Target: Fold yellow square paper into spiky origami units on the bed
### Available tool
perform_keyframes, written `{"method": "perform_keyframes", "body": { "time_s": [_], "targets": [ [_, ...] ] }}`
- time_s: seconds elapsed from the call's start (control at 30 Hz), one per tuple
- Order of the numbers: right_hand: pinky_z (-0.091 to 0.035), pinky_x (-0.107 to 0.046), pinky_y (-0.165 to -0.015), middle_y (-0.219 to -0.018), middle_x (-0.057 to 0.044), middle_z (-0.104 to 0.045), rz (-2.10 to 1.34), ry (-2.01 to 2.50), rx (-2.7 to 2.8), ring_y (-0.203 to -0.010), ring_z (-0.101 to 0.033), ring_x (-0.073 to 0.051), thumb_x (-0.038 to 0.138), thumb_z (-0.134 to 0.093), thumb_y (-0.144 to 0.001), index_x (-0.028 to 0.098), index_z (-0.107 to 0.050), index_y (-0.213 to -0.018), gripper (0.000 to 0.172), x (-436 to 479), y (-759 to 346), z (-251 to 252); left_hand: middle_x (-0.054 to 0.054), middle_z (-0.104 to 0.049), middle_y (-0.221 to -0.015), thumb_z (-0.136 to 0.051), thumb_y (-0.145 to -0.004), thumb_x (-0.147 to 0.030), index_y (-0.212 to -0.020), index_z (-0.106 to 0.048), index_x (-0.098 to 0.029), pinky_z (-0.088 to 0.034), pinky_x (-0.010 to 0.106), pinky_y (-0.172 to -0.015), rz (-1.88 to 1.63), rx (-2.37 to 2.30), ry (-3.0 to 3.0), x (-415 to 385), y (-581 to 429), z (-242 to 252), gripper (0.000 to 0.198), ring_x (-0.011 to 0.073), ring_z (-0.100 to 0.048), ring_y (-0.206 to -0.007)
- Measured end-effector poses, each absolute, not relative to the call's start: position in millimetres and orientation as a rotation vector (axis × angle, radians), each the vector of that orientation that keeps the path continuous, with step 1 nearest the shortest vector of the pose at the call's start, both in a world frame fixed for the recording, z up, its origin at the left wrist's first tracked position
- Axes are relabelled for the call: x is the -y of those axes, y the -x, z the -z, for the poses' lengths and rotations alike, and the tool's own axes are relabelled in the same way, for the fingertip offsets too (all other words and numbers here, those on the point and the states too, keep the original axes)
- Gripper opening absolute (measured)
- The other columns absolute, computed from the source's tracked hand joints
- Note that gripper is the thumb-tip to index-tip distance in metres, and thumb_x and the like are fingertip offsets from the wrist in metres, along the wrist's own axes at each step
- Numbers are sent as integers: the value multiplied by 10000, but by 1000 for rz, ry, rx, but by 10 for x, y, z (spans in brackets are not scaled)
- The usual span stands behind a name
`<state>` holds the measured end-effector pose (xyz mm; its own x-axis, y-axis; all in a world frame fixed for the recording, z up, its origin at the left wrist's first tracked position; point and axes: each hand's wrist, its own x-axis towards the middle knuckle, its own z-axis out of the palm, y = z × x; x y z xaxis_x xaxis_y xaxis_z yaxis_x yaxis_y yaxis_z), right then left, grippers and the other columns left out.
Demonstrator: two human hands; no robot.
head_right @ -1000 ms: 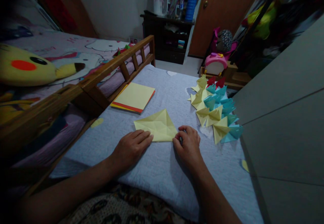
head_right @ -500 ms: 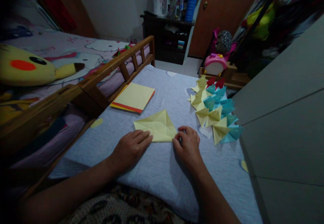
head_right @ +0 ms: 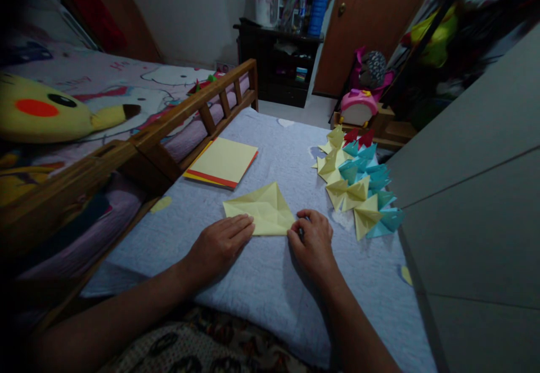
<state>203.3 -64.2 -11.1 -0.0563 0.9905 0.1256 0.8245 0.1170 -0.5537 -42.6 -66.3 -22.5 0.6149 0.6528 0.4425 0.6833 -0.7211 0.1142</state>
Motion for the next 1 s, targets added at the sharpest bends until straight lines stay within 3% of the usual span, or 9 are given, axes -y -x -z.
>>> {"method": "perform_keyframes", "body": {
  "time_s": [1.0],
  "targets": [
    [-374,-487,-989,-1155,-88,-633,-482,1770,1905,-1145,-527,-298,268,-580,-830,226,-653,-756,112,634,-2027,113,177,-708,-1174,-488,-949,-80,-1140,-649,-90,-612,407,-884,620,1140,2735,675,407,188,250,264,-690,-1075]
  ]
}}
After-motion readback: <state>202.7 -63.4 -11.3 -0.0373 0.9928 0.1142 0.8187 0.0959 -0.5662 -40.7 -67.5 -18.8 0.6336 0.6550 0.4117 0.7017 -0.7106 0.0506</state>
